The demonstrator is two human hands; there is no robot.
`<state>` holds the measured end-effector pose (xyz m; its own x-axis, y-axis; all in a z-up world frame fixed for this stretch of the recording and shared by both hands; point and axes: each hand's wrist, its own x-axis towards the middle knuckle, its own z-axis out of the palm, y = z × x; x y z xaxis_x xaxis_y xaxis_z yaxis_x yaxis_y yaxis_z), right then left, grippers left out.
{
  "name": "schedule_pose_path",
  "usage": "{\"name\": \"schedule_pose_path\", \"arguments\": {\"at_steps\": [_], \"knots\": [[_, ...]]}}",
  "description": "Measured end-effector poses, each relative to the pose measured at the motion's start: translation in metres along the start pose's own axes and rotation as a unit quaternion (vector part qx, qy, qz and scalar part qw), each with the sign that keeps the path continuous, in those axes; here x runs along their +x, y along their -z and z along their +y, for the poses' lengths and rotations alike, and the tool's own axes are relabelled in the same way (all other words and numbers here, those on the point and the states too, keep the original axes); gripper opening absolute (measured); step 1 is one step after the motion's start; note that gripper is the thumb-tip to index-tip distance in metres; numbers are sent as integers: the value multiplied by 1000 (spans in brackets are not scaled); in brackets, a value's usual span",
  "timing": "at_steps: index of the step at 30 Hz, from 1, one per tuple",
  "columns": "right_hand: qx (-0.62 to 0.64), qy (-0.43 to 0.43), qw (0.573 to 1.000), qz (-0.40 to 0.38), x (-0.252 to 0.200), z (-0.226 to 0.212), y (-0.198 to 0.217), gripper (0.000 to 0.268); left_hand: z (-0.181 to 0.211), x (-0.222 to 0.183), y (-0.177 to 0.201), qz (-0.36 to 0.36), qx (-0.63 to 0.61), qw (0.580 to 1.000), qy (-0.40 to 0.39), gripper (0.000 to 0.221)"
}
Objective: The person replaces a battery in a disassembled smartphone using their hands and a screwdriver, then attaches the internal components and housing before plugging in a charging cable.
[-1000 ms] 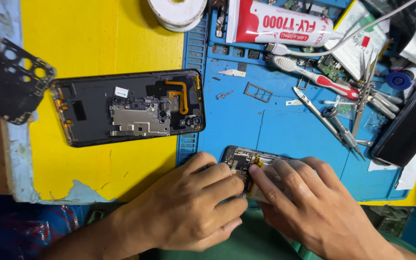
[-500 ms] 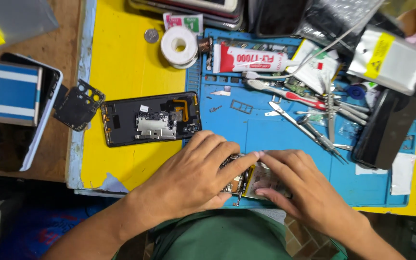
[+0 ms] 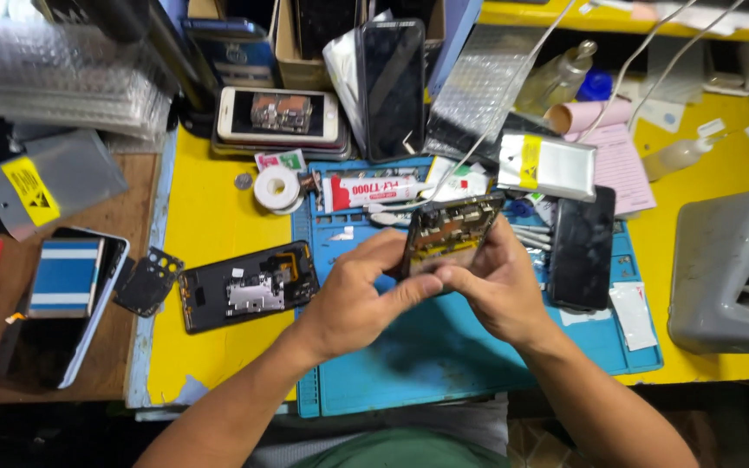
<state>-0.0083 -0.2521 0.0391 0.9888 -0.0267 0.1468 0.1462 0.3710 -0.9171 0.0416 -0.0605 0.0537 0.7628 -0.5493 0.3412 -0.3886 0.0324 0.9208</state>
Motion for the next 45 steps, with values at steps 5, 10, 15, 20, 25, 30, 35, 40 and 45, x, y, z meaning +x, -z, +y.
{"name": "schedule_pose_path", "arguments": {"at_steps": [5,10,15,20,25,30,35,40,45], "knots": [[-120,85,988,-47,32,-19,36,32,23,29,11,3,16,999,-31,19],[-167,107,978,-62,36,-31,49,22,13,30,15,-47,7,998,-34,18],[-217,63,969,-98,38,-24,54,21,-11,23,10,-62,39,997,-5,25],[-264,18,960,-96,31,-17,60,23,-21,15,6,-80,69,994,4,24],[-314,-13,946,-78,24,-9,61,19,-18,10,5,-103,97,990,0,24],[-290,-8,955,-64,21,-4,62,17,-17,10,4,-101,96,990,1,18],[-252,2,963,-96,23,-7,67,22,-15,11,6,-95,58,994,19,23],[-238,2,968,-80,20,-6,64,26,-17,11,5,-89,57,994,26,24],[-232,-36,971,-48,23,-5,58,21,-19,12,5,-86,58,993,57,26]]}}
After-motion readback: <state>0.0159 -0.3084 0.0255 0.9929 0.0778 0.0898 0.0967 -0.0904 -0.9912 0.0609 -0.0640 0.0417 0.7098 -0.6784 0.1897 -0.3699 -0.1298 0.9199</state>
